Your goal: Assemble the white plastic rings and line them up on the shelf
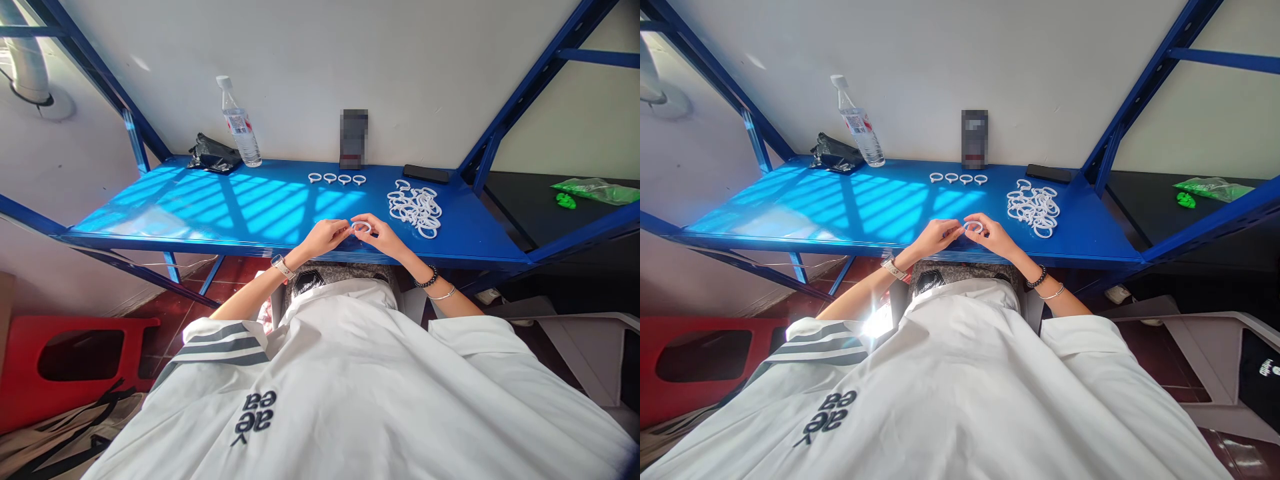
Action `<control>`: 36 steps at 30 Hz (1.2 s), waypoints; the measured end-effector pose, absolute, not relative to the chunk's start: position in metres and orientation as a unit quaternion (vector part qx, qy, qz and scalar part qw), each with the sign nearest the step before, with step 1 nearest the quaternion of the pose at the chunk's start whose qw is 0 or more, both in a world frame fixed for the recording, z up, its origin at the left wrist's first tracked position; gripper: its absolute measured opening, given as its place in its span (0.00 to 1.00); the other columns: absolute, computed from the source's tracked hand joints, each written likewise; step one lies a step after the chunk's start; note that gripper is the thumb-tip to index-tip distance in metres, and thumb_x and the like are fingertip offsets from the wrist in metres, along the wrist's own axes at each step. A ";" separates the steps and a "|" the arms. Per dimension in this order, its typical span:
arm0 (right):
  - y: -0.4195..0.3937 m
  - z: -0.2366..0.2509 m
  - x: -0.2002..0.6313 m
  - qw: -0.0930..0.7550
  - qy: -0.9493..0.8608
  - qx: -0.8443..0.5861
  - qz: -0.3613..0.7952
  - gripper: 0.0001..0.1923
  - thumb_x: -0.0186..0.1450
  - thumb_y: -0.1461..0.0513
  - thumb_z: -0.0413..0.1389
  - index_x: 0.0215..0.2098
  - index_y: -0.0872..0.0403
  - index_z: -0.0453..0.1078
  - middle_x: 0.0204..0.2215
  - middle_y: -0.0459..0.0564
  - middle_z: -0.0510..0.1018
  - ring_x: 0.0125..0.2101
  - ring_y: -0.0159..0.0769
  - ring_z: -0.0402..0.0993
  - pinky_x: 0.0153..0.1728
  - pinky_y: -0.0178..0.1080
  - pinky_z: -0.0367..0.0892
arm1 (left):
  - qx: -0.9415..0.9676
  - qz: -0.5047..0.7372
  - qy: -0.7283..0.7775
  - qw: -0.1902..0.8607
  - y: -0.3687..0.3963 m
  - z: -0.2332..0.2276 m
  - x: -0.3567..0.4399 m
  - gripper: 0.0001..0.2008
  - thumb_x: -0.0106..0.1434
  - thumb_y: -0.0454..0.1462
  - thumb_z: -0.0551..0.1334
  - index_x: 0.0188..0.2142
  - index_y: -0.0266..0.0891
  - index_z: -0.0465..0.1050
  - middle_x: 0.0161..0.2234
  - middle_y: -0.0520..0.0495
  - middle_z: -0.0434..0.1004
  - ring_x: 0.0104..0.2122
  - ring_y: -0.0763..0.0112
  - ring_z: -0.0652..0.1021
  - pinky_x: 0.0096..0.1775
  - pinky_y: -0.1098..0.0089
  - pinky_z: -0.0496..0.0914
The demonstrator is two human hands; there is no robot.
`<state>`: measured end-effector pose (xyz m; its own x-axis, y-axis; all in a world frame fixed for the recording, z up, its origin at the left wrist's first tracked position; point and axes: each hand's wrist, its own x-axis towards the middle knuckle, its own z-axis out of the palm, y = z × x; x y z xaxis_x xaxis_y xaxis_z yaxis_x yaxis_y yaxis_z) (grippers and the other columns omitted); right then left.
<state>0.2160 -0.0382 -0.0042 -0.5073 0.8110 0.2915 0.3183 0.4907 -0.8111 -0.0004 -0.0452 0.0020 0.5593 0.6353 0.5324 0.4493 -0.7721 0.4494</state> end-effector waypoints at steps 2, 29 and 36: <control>-0.038 -0.005 0.216 0.346 -0.791 -0.355 0.358 0.23 0.66 0.46 0.56 0.53 0.49 0.68 0.44 0.53 0.77 0.42 0.42 0.75 0.37 0.41 0.76 | 0.874 0.352 0.310 0.130 -0.045 0.002 0.000 0.25 0.73 0.52 0.45 0.25 0.39 0.58 0.20 0.53 0.59 0.20 0.76 0.58 0.25 0.71 0.53; -0.040 -0.002 0.215 0.324 -0.801 -0.370 0.340 0.22 0.66 0.46 0.55 0.50 0.50 0.70 0.43 0.54 0.79 0.44 0.44 0.76 0.37 0.40 0.74 | 0.881 0.333 0.313 0.124 -0.046 0.003 0.000 0.26 0.73 0.52 0.45 0.26 0.38 0.63 0.21 0.51 0.63 0.20 0.75 0.60 0.26 0.70 0.54; -0.042 0.000 0.214 0.324 -0.805 -0.367 0.335 0.21 0.66 0.46 0.55 0.50 0.50 0.71 0.41 0.53 0.79 0.40 0.42 0.77 0.35 0.40 0.74 | 0.881 0.334 0.312 0.124 -0.046 0.001 -0.001 0.25 0.73 0.51 0.46 0.26 0.38 0.61 0.21 0.52 0.63 0.20 0.76 0.59 0.25 0.70 0.53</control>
